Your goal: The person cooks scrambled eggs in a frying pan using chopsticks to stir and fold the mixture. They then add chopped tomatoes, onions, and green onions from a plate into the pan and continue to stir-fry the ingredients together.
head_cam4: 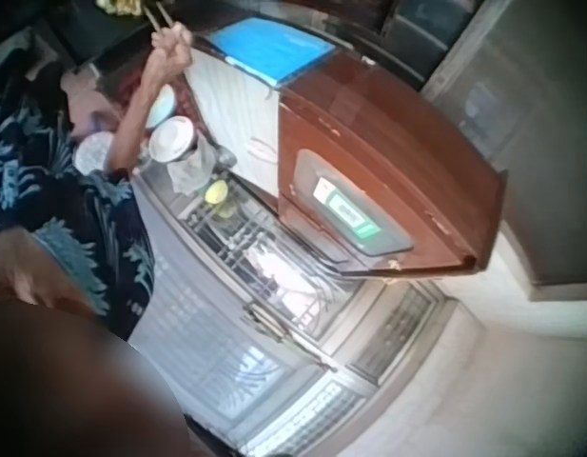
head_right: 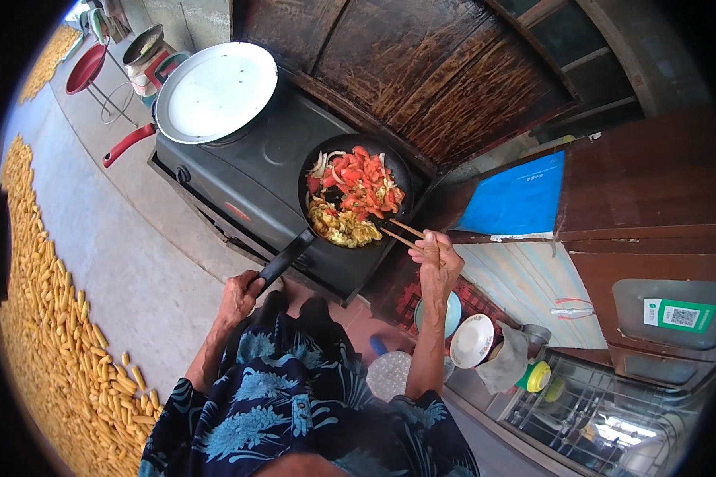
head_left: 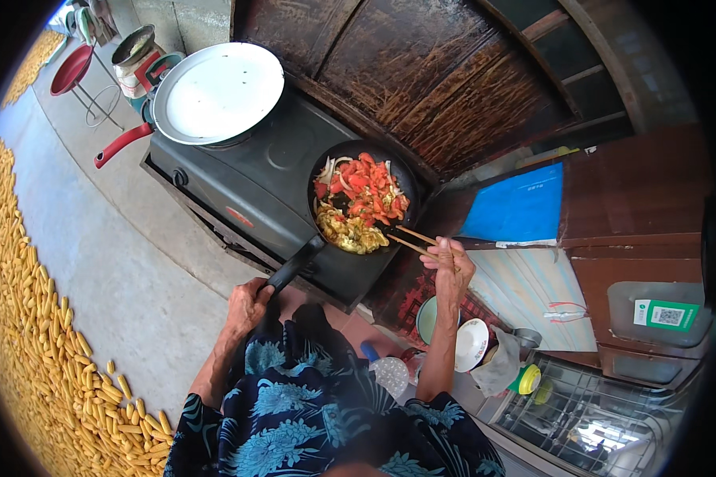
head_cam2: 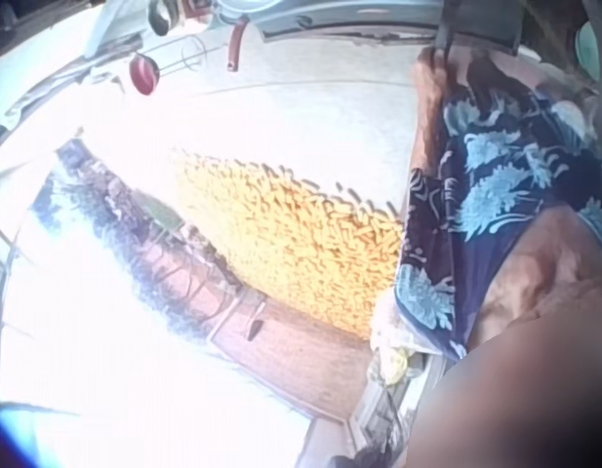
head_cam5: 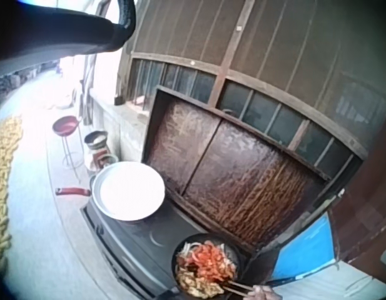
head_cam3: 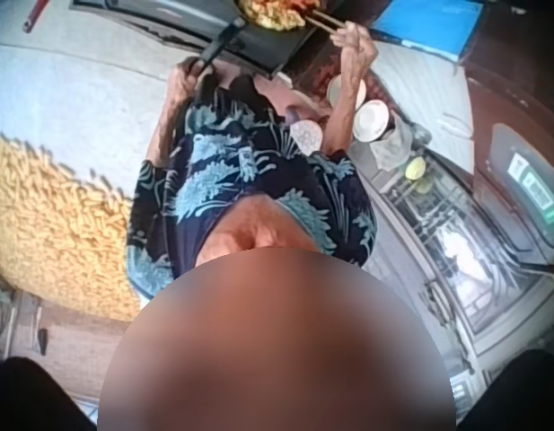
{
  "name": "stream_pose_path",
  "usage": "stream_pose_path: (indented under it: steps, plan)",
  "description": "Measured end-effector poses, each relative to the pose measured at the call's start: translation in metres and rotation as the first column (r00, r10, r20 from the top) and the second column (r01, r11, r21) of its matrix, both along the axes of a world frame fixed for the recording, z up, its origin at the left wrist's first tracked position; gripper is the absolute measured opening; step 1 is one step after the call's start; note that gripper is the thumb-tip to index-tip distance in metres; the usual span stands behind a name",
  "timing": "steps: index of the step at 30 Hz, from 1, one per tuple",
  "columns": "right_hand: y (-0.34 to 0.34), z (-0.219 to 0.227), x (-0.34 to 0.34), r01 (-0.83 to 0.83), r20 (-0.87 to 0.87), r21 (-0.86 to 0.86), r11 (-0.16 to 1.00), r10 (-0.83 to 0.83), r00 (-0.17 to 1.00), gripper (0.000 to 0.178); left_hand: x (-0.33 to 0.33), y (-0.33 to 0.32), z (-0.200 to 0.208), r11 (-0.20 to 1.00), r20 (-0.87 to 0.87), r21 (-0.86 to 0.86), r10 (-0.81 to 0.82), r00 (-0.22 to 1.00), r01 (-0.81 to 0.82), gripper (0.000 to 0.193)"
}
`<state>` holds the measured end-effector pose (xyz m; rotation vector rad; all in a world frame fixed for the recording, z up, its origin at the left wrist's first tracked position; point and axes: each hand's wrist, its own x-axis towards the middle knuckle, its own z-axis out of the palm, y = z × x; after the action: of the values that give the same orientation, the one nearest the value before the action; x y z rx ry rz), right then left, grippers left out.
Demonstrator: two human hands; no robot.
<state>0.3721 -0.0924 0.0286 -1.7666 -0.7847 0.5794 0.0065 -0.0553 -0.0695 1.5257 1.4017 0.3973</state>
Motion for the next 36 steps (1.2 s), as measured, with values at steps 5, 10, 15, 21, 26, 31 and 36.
stream_pose_path:
  steps: [5, 10, 15, 21, 26, 31, 36]
  plan:
    - [0.033, -0.045, -0.023, -0.083, -0.063, 0.176, 0.981, 0.095, 0.993, 0.034, 0.000, 0.001, 0.003, 0.999, -0.018, 0.041, -0.031, 0.999, 0.032, 0.026]
    - [0.065, -0.030, -0.058, -0.174, -0.086, 0.265, 0.948, 0.203, 0.975, 0.030, 0.003, 0.002, 0.012, 1.000, -0.043, -0.013, -0.013, 0.999, 0.013, 0.026]
    - [0.093, -0.036, -0.076, -0.372, -0.019, 0.201, 0.906, 0.383, 0.923, 0.031, 0.002, 0.001, 0.008, 1.000, -0.052, 0.015, -0.019, 0.998, 0.020, 0.027]
    - [0.081, -0.050, -0.028, -0.243, 0.134, 0.149, 0.959, 0.224, 0.965, 0.027, 0.003, 0.001, 0.008, 1.000, -0.050, 0.000, -0.007, 0.999, 0.007, 0.027]
    - [0.027, 0.001, -0.010, 0.038, 0.098, 0.175, 0.984, -0.056, 0.994, 0.034, 0.002, -0.002, 0.002, 1.000, -0.027, -0.005, 0.001, 1.000, -0.001, 0.026]
    - [0.025, -0.043, -0.001, 0.013, 0.148, 0.114, 0.993, -0.030, 0.989, 0.028, 0.002, -0.002, -0.002, 1.000, -0.014, 0.003, -0.001, 1.000, 0.002, 0.027]
    - [0.054, -0.029, -0.038, -0.147, 0.082, 0.178, 0.973, 0.134, 0.988, 0.032, 0.000, -0.001, 0.002, 1.000, -0.048, -0.002, -0.004, 0.999, 0.004, 0.028]
